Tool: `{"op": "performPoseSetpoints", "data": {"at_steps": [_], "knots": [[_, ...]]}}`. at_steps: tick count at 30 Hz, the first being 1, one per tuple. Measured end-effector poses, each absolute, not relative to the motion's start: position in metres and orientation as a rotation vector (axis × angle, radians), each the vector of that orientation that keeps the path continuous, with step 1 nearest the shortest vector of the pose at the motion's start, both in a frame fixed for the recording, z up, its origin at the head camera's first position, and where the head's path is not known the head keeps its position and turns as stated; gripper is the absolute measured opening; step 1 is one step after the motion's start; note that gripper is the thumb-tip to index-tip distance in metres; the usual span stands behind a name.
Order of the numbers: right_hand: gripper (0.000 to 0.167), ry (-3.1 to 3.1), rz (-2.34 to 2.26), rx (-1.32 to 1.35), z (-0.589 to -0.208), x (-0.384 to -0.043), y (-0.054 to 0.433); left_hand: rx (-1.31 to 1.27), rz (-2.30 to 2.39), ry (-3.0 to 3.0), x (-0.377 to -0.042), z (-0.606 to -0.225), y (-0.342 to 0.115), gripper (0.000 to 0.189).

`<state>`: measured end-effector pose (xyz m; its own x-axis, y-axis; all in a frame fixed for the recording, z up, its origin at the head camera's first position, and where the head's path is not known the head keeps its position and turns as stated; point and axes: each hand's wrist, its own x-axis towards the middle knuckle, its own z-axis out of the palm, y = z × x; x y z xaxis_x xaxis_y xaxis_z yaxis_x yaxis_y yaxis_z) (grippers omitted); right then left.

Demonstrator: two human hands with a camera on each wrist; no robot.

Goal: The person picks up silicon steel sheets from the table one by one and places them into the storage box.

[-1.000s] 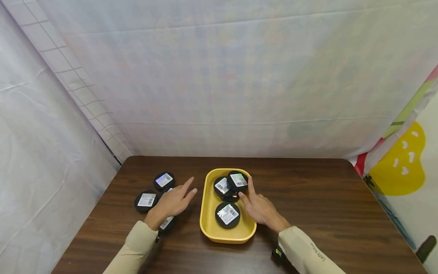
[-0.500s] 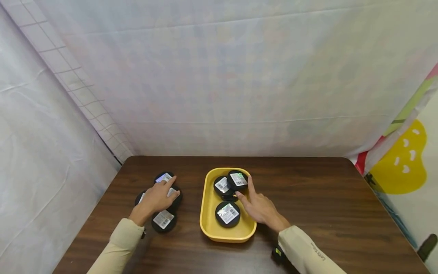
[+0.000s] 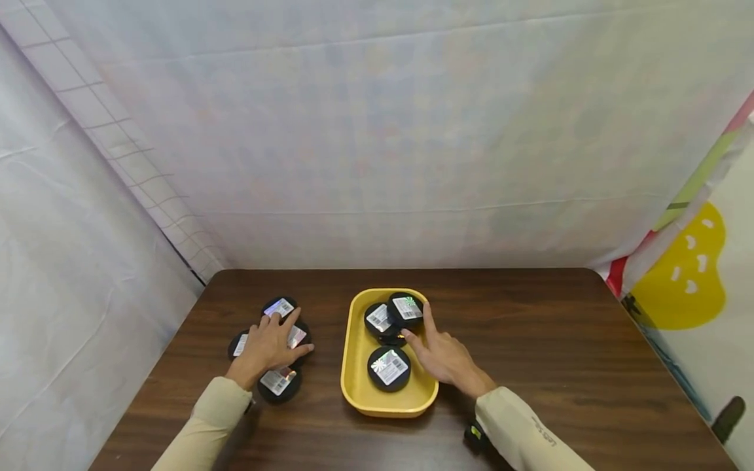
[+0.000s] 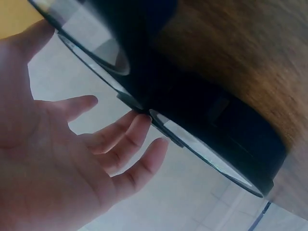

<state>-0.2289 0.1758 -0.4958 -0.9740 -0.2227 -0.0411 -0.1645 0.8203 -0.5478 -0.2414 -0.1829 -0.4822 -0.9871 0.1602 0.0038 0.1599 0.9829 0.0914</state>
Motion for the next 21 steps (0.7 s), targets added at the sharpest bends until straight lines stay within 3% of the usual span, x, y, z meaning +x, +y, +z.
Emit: {"op": "performPoseSetpoints", "data": {"at_steps": [21], "knots": [[0.089,2.901,-0.872,-0.295,-0.497,-0.229,0.175,0.146,0.145,3.055,-0.241,-0.494,-0.172,0.094]]}}
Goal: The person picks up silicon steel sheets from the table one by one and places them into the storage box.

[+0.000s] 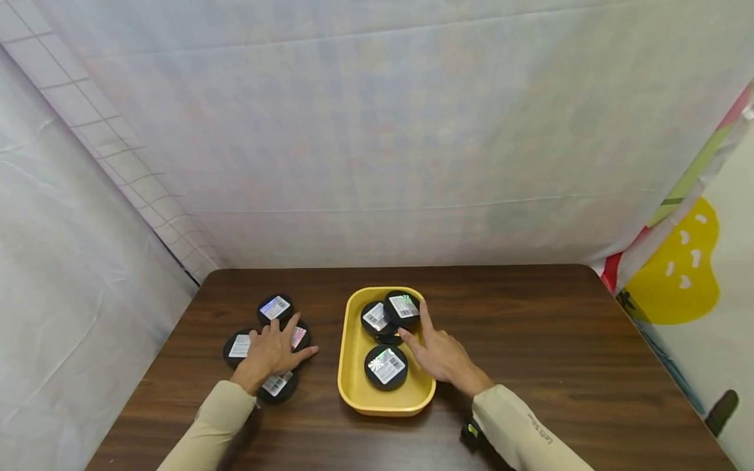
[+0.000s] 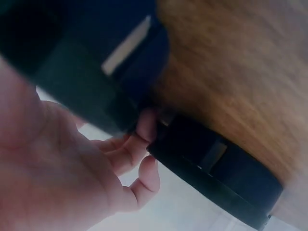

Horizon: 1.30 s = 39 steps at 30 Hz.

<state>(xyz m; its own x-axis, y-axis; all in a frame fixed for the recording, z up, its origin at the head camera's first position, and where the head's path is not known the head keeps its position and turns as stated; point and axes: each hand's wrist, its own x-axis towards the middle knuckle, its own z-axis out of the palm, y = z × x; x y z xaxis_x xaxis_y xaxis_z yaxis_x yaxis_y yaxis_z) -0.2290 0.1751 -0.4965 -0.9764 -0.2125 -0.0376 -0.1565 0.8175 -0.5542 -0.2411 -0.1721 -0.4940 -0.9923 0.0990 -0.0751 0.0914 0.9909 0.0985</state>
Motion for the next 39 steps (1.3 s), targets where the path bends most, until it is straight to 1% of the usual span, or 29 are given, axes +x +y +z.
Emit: {"op": "performPoseSetpoints", "data": {"at_steps": [9,22,39], "knots": [[0.088,2.906,-0.880,-0.296,-0.4975,-0.2290,0.1753,0.159,0.053,3.035,-0.2454,-0.4946,-0.1662,0.096],[0.089,2.912,-0.874,-0.302,-0.4958,-0.2285,0.1750,0.127,0.071,3.019,-0.2501,-0.5014,-0.1634,0.094],[0.088,2.907,-0.880,-0.287,-0.4966,-0.2286,0.1744,0.164,0.117,3.076,-0.2467,-0.5008,-0.1647,0.082]]}}
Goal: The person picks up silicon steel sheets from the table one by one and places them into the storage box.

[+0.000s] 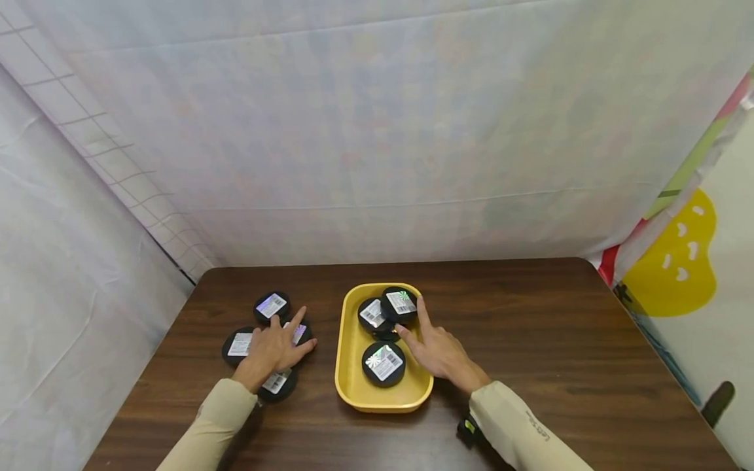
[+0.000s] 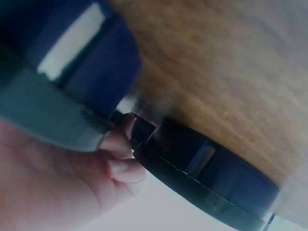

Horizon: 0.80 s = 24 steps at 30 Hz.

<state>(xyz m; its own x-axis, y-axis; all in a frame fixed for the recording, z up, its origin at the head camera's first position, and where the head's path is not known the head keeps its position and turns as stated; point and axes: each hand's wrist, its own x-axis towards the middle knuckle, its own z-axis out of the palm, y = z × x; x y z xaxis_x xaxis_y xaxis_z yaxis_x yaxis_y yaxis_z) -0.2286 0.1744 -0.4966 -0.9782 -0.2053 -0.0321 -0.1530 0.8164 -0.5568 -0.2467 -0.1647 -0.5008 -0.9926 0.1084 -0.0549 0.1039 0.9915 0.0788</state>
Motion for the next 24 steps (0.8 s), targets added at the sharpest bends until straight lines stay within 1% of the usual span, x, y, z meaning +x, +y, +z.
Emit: {"op": "performPoseSetpoints", "data": {"at_steps": [9,24], "knots": [[0.087,2.903,-0.876,-0.286,-0.496,-0.228,0.174,0.203,0.205,3.147,-0.245,-0.489,-0.165,0.080],[0.089,2.903,-0.902,-0.277,-0.497,-0.228,0.174,0.266,0.318,3.197,-0.245,-0.472,-0.156,0.082]]}}
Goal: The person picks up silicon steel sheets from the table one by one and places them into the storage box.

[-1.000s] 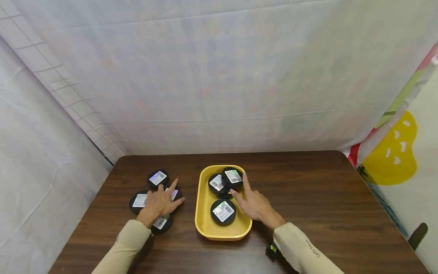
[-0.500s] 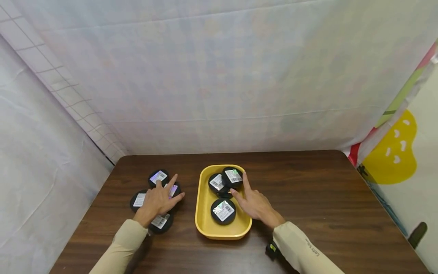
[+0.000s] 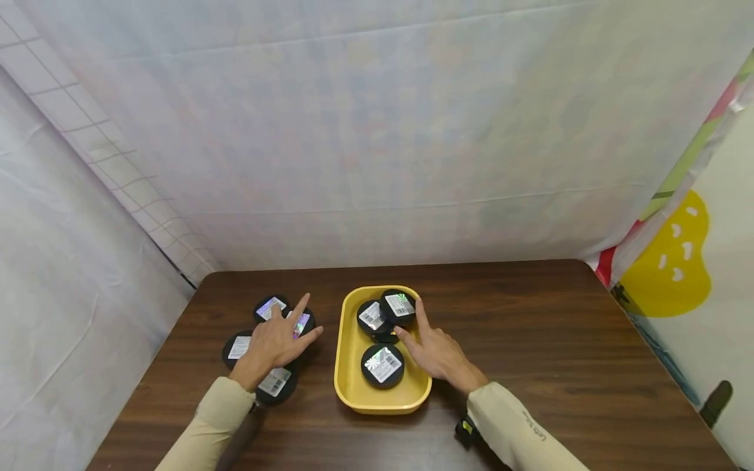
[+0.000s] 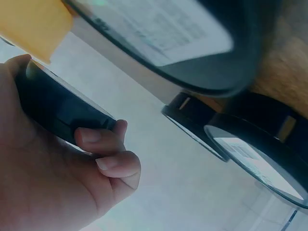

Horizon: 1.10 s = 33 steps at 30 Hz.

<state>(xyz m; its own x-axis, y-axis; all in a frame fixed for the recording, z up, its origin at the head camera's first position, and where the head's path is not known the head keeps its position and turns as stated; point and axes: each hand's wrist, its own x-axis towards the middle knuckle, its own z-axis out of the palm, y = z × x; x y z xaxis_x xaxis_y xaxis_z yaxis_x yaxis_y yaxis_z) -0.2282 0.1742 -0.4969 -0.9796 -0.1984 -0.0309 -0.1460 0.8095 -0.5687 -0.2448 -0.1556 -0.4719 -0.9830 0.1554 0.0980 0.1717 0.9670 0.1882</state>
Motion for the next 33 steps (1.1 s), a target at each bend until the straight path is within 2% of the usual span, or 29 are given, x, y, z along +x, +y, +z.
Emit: {"op": "performPoseSetpoints", "data": {"at_steps": [33], "knots": [[0.089,2.911,-0.896,-0.267,-0.498,-0.228,0.174,-0.322,-0.415,-3.039,-0.249,-0.454,-0.113,0.082]]}}
